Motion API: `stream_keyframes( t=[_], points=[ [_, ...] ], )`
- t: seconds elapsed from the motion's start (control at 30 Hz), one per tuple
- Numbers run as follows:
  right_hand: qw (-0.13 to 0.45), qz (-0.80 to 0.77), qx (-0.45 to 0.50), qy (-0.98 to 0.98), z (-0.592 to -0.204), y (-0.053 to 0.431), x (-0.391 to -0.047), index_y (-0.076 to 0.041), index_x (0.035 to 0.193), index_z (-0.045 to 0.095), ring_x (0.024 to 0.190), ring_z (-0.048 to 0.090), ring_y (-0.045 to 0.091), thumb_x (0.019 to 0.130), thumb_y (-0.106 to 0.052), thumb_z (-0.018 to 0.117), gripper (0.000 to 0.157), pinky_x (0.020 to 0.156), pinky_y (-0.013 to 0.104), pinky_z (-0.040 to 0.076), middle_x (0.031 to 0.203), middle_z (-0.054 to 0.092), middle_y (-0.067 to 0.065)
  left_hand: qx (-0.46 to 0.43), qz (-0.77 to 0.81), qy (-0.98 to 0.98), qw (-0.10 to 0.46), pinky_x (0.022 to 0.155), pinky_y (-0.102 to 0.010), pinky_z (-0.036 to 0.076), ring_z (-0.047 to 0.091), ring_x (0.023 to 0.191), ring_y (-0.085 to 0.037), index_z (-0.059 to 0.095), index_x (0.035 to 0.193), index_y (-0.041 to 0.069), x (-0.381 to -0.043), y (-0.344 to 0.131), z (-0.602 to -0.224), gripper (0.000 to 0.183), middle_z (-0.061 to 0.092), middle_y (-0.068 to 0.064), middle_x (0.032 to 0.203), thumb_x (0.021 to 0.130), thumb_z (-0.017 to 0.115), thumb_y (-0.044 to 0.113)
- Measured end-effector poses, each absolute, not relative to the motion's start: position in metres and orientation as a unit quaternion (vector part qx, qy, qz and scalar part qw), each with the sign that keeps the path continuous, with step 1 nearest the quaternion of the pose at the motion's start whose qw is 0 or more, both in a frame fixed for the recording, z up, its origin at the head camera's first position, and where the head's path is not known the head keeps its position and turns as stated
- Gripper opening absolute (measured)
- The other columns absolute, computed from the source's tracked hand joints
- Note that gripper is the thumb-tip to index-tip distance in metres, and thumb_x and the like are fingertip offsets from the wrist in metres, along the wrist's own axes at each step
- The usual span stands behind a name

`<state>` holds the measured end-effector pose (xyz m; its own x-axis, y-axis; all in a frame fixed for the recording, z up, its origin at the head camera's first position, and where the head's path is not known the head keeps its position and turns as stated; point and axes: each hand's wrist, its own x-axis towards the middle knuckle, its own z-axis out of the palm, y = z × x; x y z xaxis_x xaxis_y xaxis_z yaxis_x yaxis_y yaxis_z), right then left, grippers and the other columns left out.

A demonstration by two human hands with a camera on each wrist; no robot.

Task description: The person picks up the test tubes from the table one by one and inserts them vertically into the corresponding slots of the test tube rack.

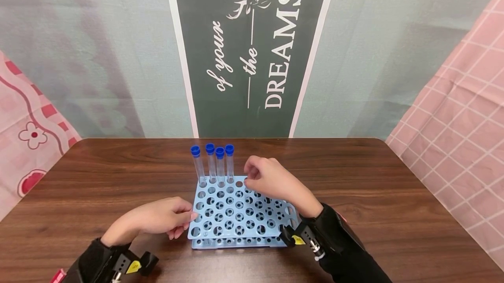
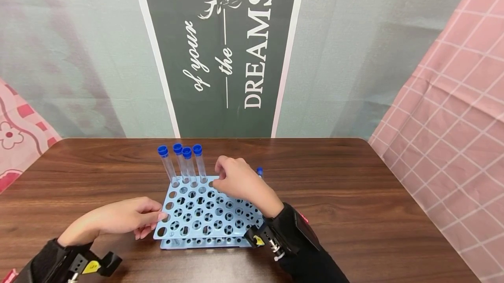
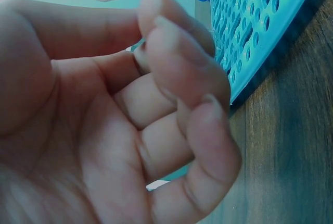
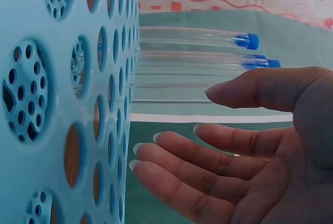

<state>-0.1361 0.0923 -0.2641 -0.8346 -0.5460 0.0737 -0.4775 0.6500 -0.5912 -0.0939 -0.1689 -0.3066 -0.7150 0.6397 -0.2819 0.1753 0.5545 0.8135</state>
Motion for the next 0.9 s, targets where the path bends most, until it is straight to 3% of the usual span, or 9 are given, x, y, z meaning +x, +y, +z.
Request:
stream_keyframes(
  t=[0.9],
  points=[
    [0.041, -0.325, -0.252, 0.91, -0.269, 0.126, -0.133, -0.004, 0.088, 0.058, 0.066, 0.052, 0.013, 0.08, -0.01, 0.06, 0.01, 0.059, 0.03, 0.048, 0.074, 0.058, 0.002, 0.249, 0.406, 0.832, 0.286, 0.045, -0.025, 0.045, 0.047, 0.047, -0.01, 0.05, 0.066, 0.005, -0.094, -0.169, -0.308, 0.032, 0.048, 0.003, 0.054, 0.094, 0.046, 0.018]
  ],
)
